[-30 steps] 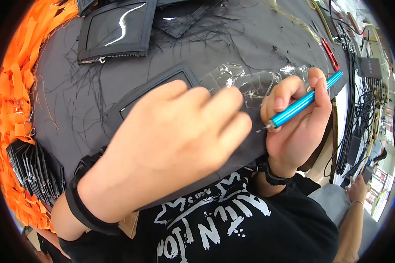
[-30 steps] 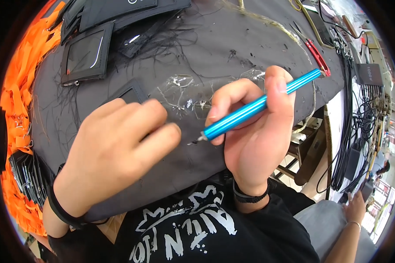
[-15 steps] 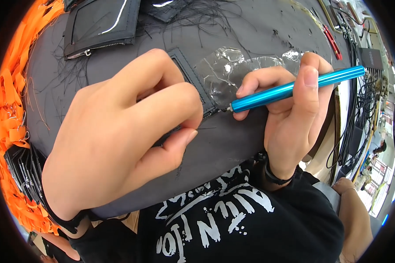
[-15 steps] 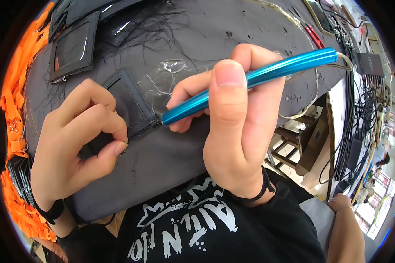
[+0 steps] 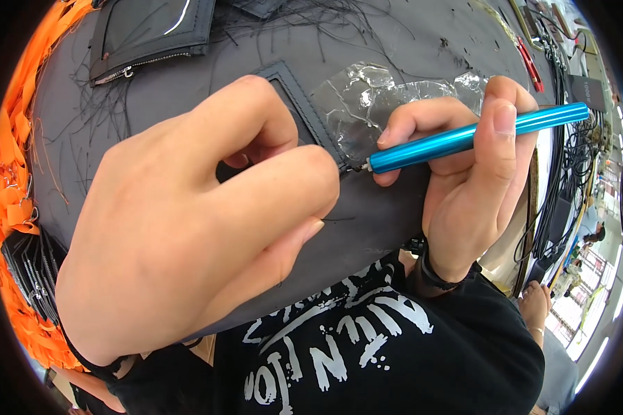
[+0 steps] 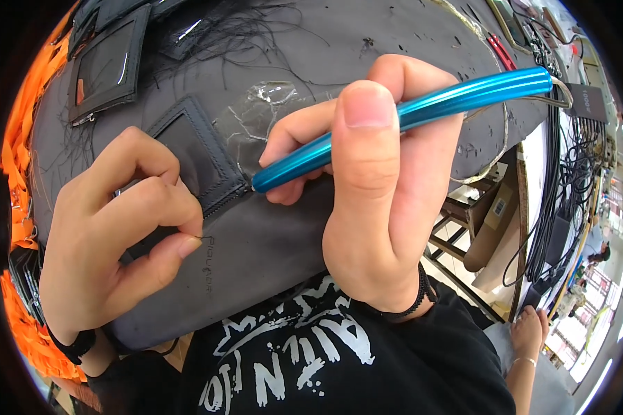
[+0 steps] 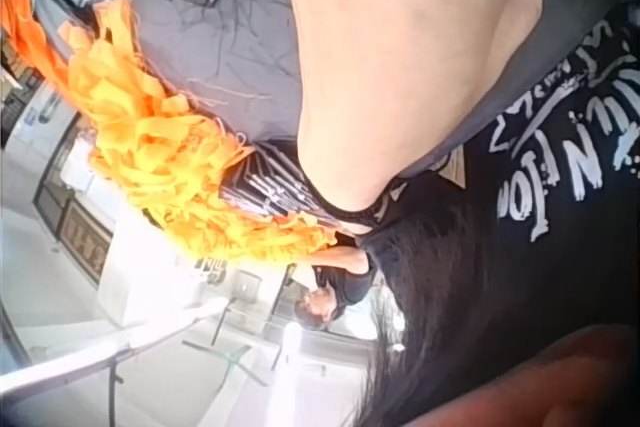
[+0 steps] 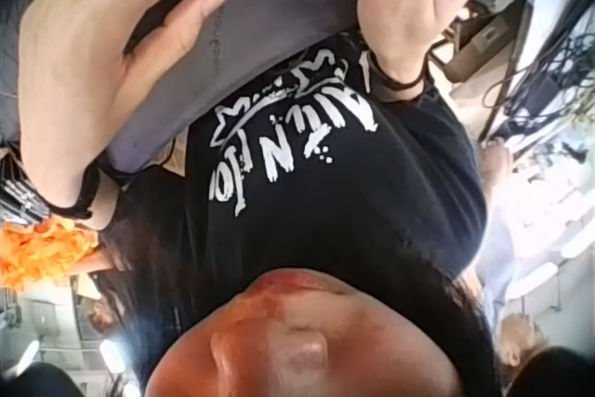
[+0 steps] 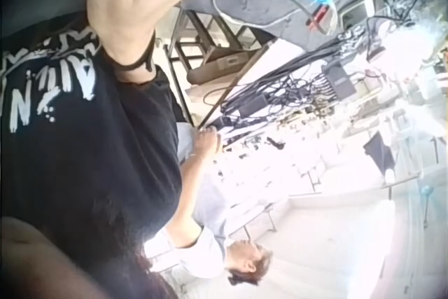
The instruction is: Manually sewing or finishing thread on small leather wallet-style items using a needle-like tool.
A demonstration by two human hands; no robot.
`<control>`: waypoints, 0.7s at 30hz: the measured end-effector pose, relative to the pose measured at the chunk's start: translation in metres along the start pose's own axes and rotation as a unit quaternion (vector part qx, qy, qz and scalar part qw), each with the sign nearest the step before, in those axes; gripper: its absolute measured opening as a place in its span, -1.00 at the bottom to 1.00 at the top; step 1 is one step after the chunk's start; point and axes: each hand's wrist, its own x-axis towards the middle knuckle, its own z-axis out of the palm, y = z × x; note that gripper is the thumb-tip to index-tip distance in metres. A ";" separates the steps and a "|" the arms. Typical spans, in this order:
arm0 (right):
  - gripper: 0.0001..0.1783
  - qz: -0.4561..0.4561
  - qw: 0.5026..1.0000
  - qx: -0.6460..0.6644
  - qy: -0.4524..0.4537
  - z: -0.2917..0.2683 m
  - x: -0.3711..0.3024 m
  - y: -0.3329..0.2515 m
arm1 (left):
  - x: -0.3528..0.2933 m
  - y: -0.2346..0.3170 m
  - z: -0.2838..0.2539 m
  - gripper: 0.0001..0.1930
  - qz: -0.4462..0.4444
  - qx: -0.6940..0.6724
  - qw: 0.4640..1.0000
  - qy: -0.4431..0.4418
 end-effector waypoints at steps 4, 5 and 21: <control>-0.71 -0.007 1.000 0.005 -0.014 -0.002 0.001 0.000 | 0.000 0.003 -0.003 -0.82 0.001 -0.001 1.000 0.016; -0.71 -0.008 1.000 0.006 -0.016 -0.001 0.001 0.000 | 0.002 0.006 -0.005 -0.82 -0.010 0.009 1.000 -0.006; -0.70 -0.005 1.000 0.001 -0.005 0.000 0.000 0.000 | -0.003 0.001 -0.001 -0.84 -0.007 -0.011 1.000 0.016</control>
